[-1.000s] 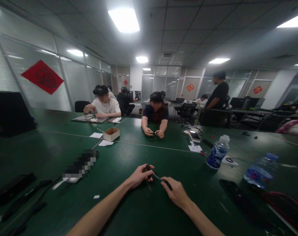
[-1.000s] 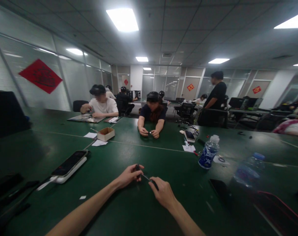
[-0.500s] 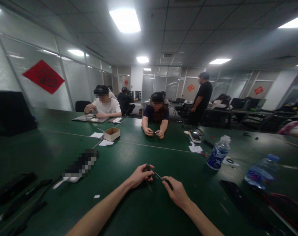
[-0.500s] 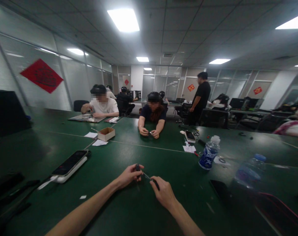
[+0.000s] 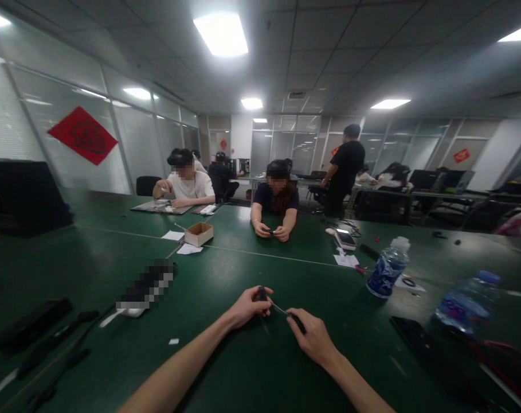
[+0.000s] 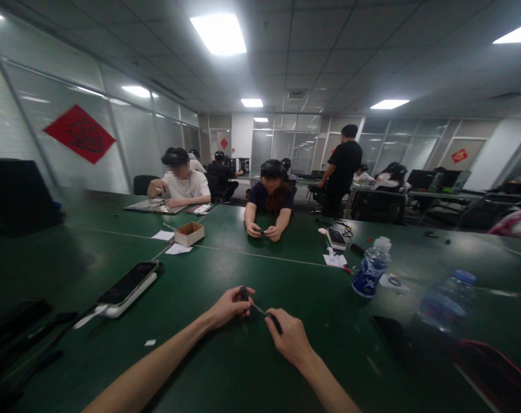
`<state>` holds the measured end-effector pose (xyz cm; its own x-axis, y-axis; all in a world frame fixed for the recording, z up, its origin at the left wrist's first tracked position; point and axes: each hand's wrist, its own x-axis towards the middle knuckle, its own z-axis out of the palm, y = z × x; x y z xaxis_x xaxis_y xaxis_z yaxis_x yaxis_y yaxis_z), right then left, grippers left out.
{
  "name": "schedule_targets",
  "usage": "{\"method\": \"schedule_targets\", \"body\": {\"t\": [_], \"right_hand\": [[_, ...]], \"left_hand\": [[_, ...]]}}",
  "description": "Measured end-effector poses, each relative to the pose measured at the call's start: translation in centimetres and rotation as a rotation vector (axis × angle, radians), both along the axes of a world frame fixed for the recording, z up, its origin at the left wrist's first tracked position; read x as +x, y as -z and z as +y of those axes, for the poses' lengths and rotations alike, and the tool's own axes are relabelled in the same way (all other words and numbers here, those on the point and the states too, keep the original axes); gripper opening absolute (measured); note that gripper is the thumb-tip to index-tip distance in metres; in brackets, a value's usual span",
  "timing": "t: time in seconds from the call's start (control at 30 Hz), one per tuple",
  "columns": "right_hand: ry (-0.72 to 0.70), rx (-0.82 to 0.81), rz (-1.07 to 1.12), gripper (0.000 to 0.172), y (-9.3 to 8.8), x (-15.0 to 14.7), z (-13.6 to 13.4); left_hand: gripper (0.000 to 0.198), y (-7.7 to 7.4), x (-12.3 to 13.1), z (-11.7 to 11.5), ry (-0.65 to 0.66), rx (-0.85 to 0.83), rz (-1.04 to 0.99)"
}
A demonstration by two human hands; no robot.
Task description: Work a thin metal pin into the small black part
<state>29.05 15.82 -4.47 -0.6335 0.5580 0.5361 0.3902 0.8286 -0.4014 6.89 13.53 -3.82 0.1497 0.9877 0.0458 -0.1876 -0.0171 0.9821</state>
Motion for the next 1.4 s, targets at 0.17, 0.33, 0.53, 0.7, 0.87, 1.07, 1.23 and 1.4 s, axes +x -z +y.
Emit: {"method": "schedule_targets", "body": {"t": [0.17,0.33,0.53,0.7,0.87,1.07,1.23,1.4], "right_hand": [[-0.003,-0.014,-0.008,0.03,-0.2,0.0,-0.1],[-0.002,-0.016,-0.004,0.03,-0.2,0.0,-0.1],[0.002,0.007,0.006,0.027,0.1,0.0,0.0],[-0.016,0.012,-0.019,0.028,0.0,0.1,0.0],[-0.029,0.014,-0.04,0.03,-0.2,0.1,0.0],[-0.033,-0.004,-0.065,0.029,-0.4,0.1,0.0],[-0.045,-0.041,-0.099,0.028,-0.6,0.1,0.0],[-0.051,-0.051,-0.12,0.026,-0.5,0.1,0.1]], "left_hand": [[0.041,-0.2,0.0,-0.1,0.003,0.002,0.0],[0.042,-0.3,0.0,-0.1,-0.002,-0.002,0.001],[0.044,0.6,-0.1,0.3,0.002,0.013,-0.013],[0.044,0.5,-0.2,0.2,0.013,0.023,-0.001],[0.045,0.3,-0.2,0.1,0.017,0.016,-0.008],[0.045,0.0,-0.1,-0.1,0.015,0.016,-0.008],[0.045,-0.2,-0.2,-0.2,0.019,0.024,-0.013],[0.046,0.2,-0.2,0.0,0.026,0.009,-0.037]]}}
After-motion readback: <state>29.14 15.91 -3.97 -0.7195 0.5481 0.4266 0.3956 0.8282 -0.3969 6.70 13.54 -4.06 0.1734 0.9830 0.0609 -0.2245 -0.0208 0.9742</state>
